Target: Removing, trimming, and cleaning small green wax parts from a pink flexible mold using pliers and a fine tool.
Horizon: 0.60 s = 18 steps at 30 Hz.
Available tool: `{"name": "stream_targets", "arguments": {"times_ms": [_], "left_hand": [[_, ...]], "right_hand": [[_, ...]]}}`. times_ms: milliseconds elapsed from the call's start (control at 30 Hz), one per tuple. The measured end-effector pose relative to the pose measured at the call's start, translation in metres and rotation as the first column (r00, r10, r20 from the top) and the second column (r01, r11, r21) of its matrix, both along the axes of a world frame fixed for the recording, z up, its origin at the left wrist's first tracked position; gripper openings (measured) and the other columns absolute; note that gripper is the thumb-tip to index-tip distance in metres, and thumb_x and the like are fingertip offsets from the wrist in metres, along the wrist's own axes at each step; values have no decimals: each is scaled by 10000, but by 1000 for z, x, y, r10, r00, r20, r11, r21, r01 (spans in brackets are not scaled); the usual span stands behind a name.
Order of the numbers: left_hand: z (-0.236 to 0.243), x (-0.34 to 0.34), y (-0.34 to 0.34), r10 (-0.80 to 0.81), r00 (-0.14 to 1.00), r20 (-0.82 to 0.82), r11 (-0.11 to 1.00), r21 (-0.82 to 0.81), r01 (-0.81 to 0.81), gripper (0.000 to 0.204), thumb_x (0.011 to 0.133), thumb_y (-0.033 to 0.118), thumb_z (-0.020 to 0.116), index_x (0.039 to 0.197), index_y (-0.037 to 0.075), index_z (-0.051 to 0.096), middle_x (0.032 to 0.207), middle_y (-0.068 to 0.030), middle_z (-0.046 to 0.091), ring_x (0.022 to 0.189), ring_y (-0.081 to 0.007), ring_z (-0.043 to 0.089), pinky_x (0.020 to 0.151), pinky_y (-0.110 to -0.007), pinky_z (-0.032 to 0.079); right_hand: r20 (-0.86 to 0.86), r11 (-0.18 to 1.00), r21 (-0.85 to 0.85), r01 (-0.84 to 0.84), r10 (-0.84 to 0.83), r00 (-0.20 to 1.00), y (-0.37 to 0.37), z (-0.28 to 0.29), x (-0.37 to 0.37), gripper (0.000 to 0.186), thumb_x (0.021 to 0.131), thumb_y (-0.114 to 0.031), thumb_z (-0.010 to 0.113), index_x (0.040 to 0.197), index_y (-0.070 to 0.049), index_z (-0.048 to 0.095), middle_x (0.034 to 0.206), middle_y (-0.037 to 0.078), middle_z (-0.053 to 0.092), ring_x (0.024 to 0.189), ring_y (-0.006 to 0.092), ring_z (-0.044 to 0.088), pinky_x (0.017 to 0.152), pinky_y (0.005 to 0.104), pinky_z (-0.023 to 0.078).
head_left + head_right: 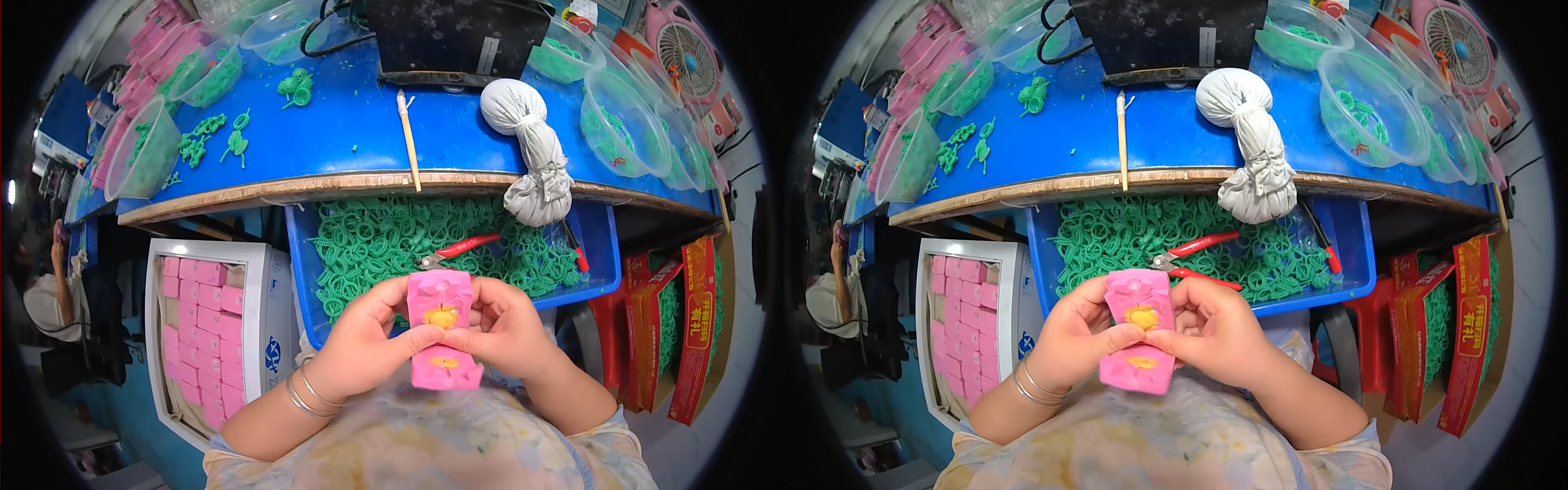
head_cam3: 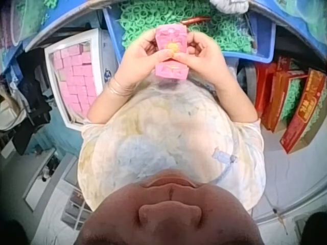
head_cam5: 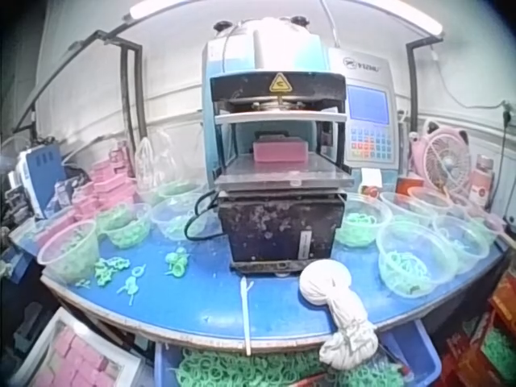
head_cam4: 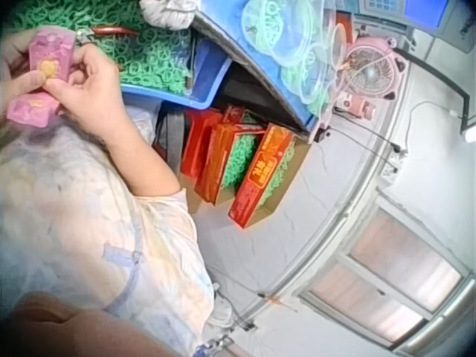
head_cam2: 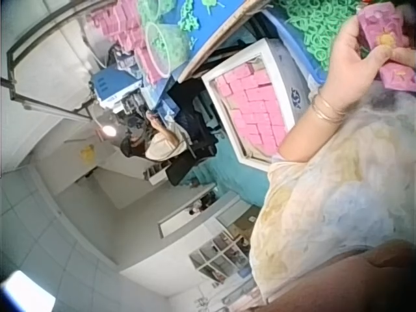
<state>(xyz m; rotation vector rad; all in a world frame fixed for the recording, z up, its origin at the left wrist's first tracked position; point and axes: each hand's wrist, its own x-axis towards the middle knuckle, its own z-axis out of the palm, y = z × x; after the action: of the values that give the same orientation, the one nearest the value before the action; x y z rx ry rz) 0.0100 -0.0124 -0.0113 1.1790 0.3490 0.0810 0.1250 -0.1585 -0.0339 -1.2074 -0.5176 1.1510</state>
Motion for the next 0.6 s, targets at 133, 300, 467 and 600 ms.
{"name": "stream_targets", "arguments": {"times_ms": [133,300,467,600], "left_hand": [[-6,-1,6,-39,998,41,982,184,31,363,790,30,659,1130,-12,540,1082,-78,537,1058,-164,490,939,-307,381],[-11,0,8,-8,984,180,985,171,-23,356,764,45,680,1098,-5,569,1140,-96,498,1108,-206,463,968,-345,359],[-5,3,12,-125,955,269,806,589,-60,346,755,56,686,1087,15,597,1205,-112,478,1155,-239,442,982,-362,350],[-8,0,10,-90,976,196,918,397,5,373,747,78,702,1090,-20,595,1266,-138,433,1197,-229,407,993,-368,346]], "right_hand": [[58,998,57,-5,2,998,2,14,-5,287,825,-3,635,1075,49,506,943,68,601,878,113,603,737,231,506],[140,995,98,6,-19,990,1,12,-2,230,904,-65,532,1112,32,515,998,64,578,917,95,568,768,243,480],[78,988,134,79,-90,993,1,1,-11,202,938,-95,467,1099,21,506,1009,47,560,906,78,534,760,237,461],[14,985,133,107,-110,994,4,5,-16,171,925,-85,488,1061,17,502,991,56,541,911,93,529,754,242,465]]}}
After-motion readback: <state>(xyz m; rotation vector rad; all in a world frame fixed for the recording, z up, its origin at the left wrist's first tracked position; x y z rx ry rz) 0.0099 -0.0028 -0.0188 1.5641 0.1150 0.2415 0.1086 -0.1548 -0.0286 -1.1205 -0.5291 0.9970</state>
